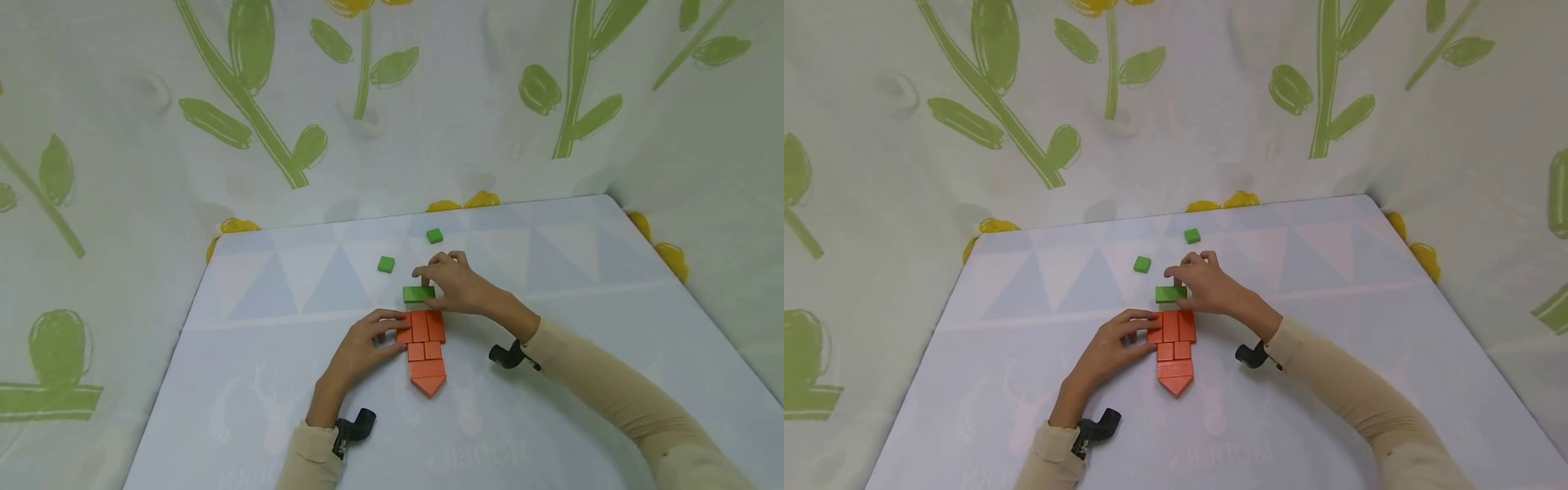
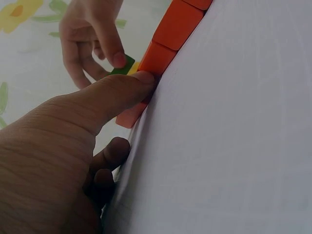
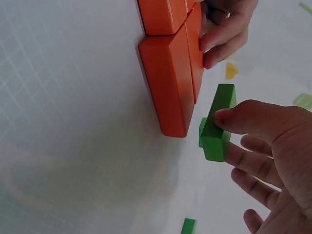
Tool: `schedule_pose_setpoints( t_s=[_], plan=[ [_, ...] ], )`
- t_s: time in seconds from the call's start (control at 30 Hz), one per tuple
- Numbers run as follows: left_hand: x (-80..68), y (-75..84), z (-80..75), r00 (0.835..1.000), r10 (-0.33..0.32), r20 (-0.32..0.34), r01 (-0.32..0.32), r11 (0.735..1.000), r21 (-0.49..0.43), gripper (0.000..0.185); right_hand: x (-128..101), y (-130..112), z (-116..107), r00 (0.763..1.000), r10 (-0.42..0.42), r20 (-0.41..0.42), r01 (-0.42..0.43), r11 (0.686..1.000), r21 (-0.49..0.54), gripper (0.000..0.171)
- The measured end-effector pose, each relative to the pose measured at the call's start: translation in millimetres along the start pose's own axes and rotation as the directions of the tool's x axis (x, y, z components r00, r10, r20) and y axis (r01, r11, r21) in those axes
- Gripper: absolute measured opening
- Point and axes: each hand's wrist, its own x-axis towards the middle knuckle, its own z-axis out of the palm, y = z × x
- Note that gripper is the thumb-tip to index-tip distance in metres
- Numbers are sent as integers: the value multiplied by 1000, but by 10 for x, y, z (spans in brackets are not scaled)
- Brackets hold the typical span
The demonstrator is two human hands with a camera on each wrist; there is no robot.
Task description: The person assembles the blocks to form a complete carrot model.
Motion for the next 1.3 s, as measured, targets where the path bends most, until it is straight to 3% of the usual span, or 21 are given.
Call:
schedule_pose_setpoints(
  t_s=[0.37, 0.77, 1.1, 1.3],
  plan=[
    [13, -17, 7, 1000, -7, 7, 7, 1000, 11, 35, -9, -47, 36, 999, -30, 20, 30, 1000, 5, 46],
    [17, -18, -3, 1000, 5, 0, -5, 1000, 19, 34, -18, -14, 93, 998, -2, 64, -1, 999, 49, 42],
    [18, -15, -12, 999, -30, 12, 30, 1000, 1, 37, -51, -4, 109, 996, 12, 93, -20, 997, 78, 38],
    [15, -7, 3, 1000, -4, -7, 4, 1000, 16, 35, 3, 45, 59, 998, 50, 27, -52, 995, 85, 39]
  ],
)
